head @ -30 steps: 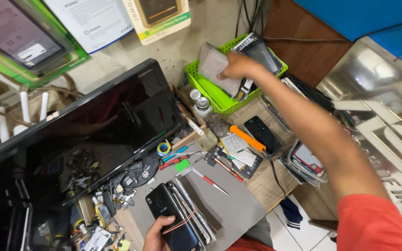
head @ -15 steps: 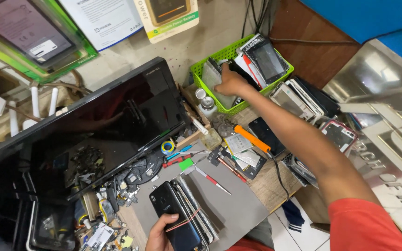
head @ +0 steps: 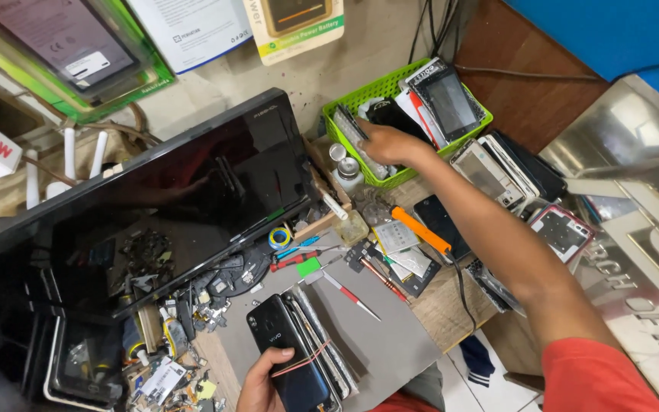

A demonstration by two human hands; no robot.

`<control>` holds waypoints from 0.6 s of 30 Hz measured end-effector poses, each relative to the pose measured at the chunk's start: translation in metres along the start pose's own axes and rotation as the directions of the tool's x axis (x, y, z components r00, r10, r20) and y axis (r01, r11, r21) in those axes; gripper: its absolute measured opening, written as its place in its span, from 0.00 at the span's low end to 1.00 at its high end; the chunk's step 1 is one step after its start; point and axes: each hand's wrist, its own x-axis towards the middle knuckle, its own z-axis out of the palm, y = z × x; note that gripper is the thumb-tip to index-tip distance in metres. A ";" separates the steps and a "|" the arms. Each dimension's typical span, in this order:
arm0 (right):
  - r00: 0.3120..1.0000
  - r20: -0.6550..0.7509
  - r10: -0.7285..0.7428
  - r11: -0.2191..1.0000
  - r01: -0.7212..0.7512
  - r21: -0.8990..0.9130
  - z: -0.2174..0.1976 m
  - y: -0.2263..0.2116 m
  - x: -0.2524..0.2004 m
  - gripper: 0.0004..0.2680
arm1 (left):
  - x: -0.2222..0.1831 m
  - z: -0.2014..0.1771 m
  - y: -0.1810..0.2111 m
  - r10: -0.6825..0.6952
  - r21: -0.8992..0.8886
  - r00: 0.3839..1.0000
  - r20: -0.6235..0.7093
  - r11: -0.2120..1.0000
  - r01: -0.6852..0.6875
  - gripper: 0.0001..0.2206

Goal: Organizing and sorting various mobile phone repair parts like screens, batteries, and frames on a workbench.

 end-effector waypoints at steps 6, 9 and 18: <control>0.998 0.033 -0.054 0.992 0.049 0.117 0.004 -0.001 -0.002 0.26 | -0.009 0.008 -0.008 0.060 -0.001 0.998 -0.035 0.998 -0.060 0.12; 0.999 0.034 0.023 0.983 -0.029 0.180 -0.003 -0.005 -0.007 0.26 | -0.015 0.012 -0.009 0.062 -0.020 0.996 -0.058 0.998 -0.064 0.12; 0.991 -0.111 0.080 0.963 -0.048 0.265 0.027 -0.020 0.011 0.23 | -0.012 0.008 -0.009 0.060 -0.015 0.998 -0.032 0.998 -0.061 0.13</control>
